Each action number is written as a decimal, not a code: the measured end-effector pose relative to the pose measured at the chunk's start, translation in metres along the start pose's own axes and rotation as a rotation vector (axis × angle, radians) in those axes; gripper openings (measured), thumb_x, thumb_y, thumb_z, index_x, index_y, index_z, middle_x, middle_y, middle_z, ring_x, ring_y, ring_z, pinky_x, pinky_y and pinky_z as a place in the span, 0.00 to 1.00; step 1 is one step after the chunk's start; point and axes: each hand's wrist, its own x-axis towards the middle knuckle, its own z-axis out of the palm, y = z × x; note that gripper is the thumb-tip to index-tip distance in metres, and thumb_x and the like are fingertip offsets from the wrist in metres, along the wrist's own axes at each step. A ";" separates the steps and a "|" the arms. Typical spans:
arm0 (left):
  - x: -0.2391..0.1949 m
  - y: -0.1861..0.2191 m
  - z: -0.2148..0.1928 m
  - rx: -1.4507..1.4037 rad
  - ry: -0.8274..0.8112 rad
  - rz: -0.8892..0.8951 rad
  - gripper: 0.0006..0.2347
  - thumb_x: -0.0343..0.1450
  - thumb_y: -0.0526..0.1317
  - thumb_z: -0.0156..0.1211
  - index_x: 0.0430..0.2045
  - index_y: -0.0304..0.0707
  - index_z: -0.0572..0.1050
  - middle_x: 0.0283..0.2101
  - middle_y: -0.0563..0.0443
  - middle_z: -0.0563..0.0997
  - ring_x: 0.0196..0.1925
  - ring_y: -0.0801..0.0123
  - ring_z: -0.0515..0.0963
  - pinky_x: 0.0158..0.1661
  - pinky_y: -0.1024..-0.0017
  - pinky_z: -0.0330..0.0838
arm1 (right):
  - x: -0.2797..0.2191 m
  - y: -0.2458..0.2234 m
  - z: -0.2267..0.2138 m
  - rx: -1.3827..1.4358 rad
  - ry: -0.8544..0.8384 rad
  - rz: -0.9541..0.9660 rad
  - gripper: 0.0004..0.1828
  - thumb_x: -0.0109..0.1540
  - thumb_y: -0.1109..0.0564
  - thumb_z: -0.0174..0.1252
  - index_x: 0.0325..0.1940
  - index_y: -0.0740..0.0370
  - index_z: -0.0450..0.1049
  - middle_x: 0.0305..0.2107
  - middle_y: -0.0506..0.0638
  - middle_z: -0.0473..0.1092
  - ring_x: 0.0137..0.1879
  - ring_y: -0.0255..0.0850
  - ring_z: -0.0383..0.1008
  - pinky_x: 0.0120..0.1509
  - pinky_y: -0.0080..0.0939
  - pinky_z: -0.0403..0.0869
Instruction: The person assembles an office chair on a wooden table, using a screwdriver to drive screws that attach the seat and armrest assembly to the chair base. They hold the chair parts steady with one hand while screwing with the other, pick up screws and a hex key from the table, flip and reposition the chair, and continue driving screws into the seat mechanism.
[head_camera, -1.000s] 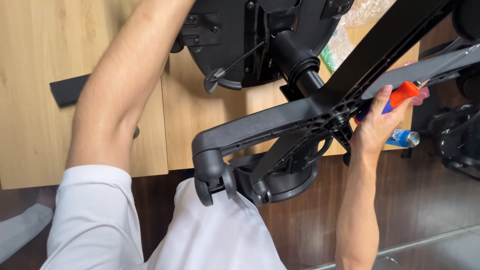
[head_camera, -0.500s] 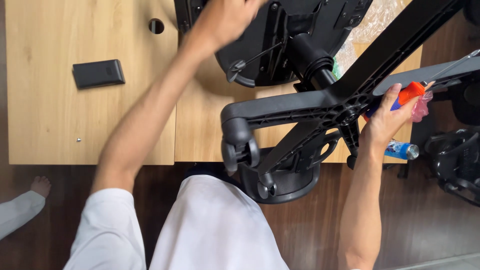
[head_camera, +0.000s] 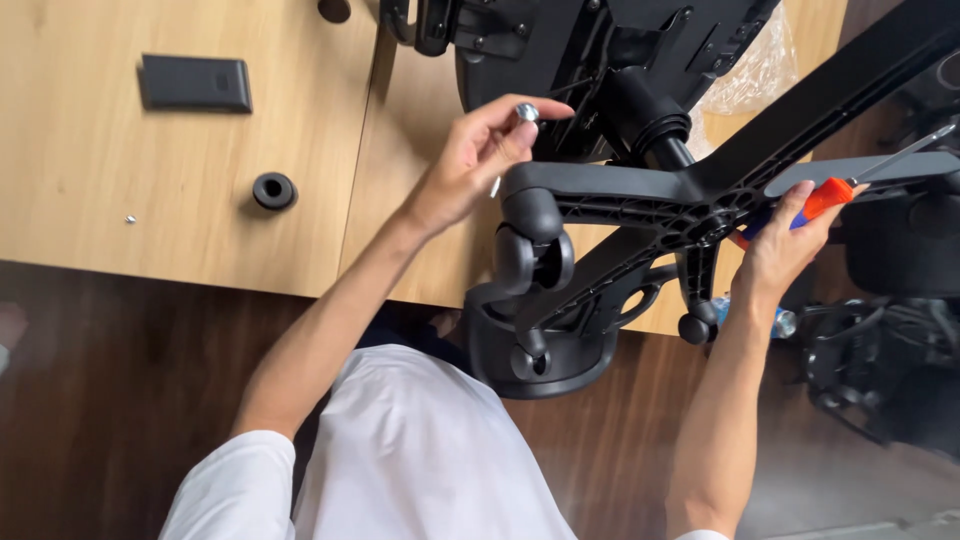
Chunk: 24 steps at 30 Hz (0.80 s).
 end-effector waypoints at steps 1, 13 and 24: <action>-0.005 -0.001 0.005 -0.010 0.012 0.004 0.14 0.83 0.42 0.51 0.59 0.34 0.75 0.31 0.64 0.66 0.33 0.83 0.64 0.35 0.81 0.60 | 0.006 0.024 -0.005 -0.010 -0.008 -0.009 0.39 0.78 0.45 0.49 0.85 0.56 0.38 0.57 0.54 0.66 0.58 0.40 0.70 0.61 0.42 0.72; -0.031 -0.066 -0.051 -0.084 0.326 0.003 0.14 0.84 0.41 0.47 0.57 0.30 0.76 0.28 0.55 0.76 0.31 0.78 0.76 0.37 0.79 0.73 | -0.050 -0.040 -0.036 -0.027 0.278 -0.442 0.23 0.82 0.48 0.54 0.74 0.65 0.61 0.50 0.53 0.66 0.27 0.34 0.60 0.29 0.33 0.65; -0.055 -0.130 -0.081 -0.189 0.836 -0.186 0.14 0.81 0.45 0.46 0.43 0.30 0.72 0.43 0.39 0.87 0.42 0.62 0.86 0.41 0.66 0.81 | -0.070 -0.213 0.053 -0.371 -0.457 -0.557 0.11 0.71 0.70 0.61 0.57 0.71 0.70 0.31 0.48 0.68 0.34 0.33 0.67 0.42 0.30 0.66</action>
